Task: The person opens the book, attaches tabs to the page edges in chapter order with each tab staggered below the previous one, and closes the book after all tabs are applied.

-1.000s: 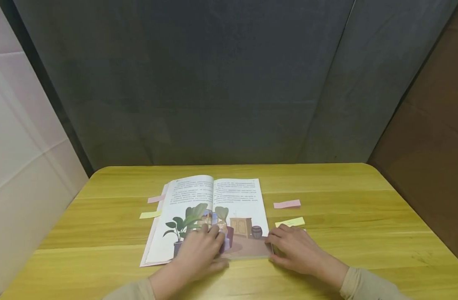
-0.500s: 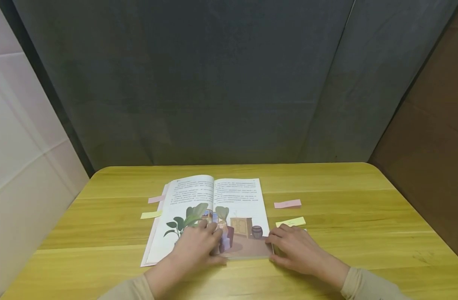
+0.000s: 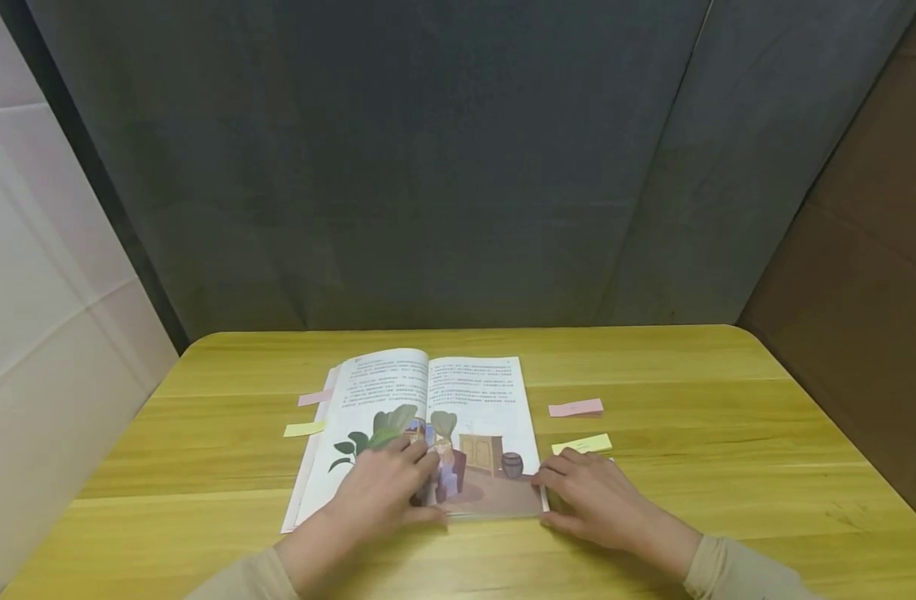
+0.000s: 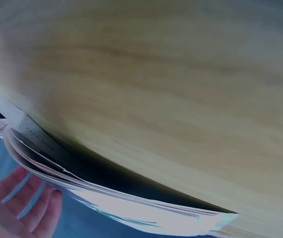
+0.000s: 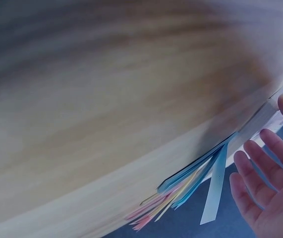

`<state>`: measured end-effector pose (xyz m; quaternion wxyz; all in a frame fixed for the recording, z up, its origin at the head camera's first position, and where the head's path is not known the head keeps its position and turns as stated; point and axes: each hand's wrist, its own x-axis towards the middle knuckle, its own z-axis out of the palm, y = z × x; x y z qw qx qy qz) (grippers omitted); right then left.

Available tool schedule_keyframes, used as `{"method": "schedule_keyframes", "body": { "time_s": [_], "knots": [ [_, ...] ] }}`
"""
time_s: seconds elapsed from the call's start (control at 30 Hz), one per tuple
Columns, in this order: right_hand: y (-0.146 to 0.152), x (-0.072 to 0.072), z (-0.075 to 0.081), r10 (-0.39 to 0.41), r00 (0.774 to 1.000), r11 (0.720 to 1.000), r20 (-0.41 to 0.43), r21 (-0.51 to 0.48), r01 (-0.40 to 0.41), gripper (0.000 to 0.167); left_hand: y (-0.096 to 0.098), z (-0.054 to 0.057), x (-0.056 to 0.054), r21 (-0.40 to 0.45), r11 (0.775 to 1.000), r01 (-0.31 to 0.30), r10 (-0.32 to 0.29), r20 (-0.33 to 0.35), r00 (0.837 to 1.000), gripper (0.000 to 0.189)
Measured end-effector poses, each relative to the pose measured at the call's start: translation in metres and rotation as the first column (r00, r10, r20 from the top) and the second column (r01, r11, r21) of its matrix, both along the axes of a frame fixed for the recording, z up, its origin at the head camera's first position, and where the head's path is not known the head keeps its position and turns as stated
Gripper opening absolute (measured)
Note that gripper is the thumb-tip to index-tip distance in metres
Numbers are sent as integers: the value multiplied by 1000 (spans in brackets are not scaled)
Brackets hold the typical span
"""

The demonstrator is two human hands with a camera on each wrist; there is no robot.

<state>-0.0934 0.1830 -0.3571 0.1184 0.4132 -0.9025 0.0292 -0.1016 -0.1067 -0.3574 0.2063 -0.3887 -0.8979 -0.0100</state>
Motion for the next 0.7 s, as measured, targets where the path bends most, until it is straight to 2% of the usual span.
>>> {"method": "schedule_keyframes", "body": {
  "time_s": [0.2,0.37,0.5,0.7],
  "knots": [
    [2,0,-1,8,1000,1000,-16,-8,-8,35,-6,-1,4,68,996,59,-54,-75,996,42],
    [2,0,0,2,1000,1000,-5,2,-2,35,-10,-2,9,130,981,142,-119,-168,979,26],
    [2,0,0,-2,1000,1000,3,6,2,36,-11,-2,13,156,973,169,-137,-197,971,39],
    [1,0,0,-6,1000,1000,6,4,6,35,-15,4,17,96,987,131,-110,-198,974,57]
  ]
}}
